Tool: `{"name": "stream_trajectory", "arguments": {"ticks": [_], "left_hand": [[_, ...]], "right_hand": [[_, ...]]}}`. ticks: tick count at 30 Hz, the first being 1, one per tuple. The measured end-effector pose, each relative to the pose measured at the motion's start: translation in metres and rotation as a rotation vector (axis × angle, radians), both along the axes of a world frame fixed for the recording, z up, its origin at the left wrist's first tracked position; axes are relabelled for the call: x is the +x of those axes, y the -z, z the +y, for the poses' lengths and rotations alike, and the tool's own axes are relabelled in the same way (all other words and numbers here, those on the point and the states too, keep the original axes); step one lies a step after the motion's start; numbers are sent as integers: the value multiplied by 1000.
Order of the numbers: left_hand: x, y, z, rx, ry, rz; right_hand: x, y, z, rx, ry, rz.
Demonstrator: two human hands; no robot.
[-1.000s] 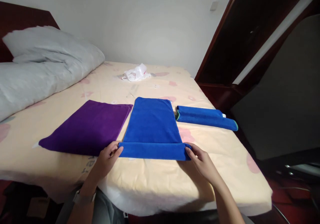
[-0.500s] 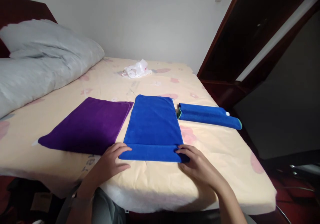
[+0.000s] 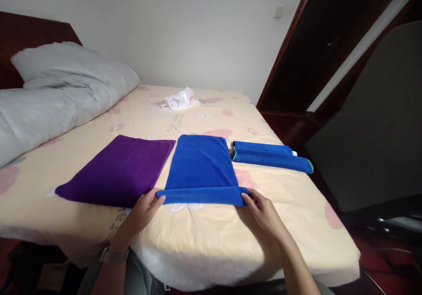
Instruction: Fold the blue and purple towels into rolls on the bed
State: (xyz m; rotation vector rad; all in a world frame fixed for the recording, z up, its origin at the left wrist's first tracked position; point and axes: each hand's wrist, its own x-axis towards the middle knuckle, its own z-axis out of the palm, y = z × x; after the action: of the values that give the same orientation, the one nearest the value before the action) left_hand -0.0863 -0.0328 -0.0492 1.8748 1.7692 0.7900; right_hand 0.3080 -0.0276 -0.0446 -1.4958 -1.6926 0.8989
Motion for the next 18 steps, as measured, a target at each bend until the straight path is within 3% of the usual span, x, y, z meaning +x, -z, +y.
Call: {"name": "stream_trajectory", "arguments": {"ticks": [3,6,9,12,15,18], "left_hand": [[-2,4,-2,-24,49,15],[-4,6,-2,23,102,93],[-4,1,-3,256,53,210],[-3,-7,-7,414,169,254],[0,-9,-9,313,357,271],[2,-4,-4,246,345,218]], "right_hand": [[5,-1,-1,-85,-62,-51],[7,2,-1,-133,-1,-260],[9,-4,-5,57,45,-424],[13,-16,-12,244,-108,-367],[13,-17,-13,214,-312,-321],[9,-7,-6,216,-306,-314]]}}
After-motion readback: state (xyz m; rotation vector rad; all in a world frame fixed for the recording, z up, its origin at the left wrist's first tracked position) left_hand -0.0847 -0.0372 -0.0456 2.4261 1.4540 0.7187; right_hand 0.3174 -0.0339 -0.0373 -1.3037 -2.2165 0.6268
